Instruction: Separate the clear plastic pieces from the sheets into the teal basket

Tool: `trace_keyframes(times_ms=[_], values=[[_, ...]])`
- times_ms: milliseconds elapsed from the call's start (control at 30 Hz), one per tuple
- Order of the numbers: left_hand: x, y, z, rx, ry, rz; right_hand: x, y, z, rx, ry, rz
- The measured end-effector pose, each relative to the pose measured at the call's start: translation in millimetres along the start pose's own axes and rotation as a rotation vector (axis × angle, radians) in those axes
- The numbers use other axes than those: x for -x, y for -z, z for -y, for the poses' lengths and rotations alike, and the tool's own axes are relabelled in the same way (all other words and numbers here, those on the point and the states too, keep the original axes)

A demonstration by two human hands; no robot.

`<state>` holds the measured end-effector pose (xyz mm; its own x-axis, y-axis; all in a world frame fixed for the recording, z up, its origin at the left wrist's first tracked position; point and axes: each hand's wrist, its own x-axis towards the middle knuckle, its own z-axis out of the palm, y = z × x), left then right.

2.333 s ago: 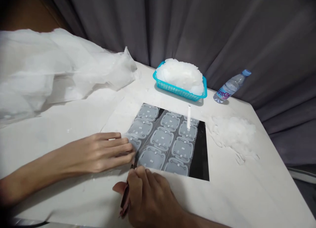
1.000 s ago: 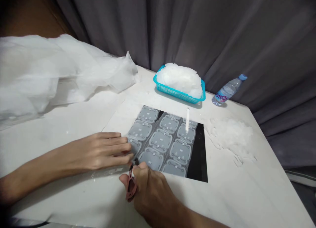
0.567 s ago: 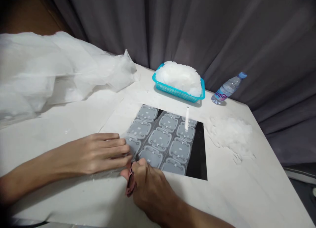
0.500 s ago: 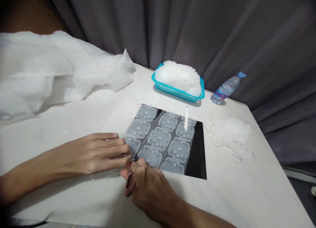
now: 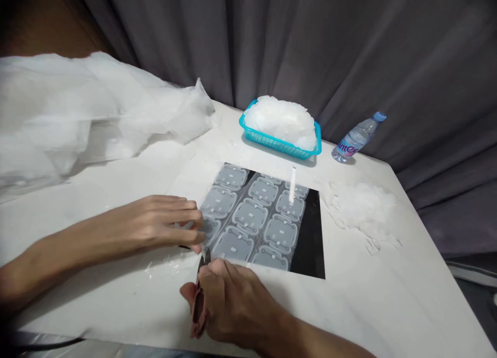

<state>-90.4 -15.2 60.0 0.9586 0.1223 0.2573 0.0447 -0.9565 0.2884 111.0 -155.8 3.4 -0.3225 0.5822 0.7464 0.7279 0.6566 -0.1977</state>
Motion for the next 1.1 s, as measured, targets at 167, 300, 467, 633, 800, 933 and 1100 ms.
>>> trace_keyframes(times_ms=[167,300,467,633,800,933,1100], values=[[-1,5.4,-3,-0.005,0.014,-0.01,3,5,4,0.0,0.018,-0.011],[0,5.2,-5,-0.021,0.002,-0.018,0,5,7,-0.01,-0.012,-0.002],[1,3.9,-6,-0.043,-0.03,-0.018,-3,1,5,-0.08,-0.06,0.038],[4,2.6,-7,-0.06,-0.022,0.007,2,-3,4,-0.087,-0.116,0.131],[5,8.2,-4,-0.018,0.0,-0.01,7,3,3,-0.211,-0.106,0.223],[7,14.0,0,0.051,0.029,0.001,12,4,0,-0.266,-0.132,0.177],[10,12.7,1,0.073,0.031,-0.001,6,-2,-5,-0.16,-0.192,0.044]])
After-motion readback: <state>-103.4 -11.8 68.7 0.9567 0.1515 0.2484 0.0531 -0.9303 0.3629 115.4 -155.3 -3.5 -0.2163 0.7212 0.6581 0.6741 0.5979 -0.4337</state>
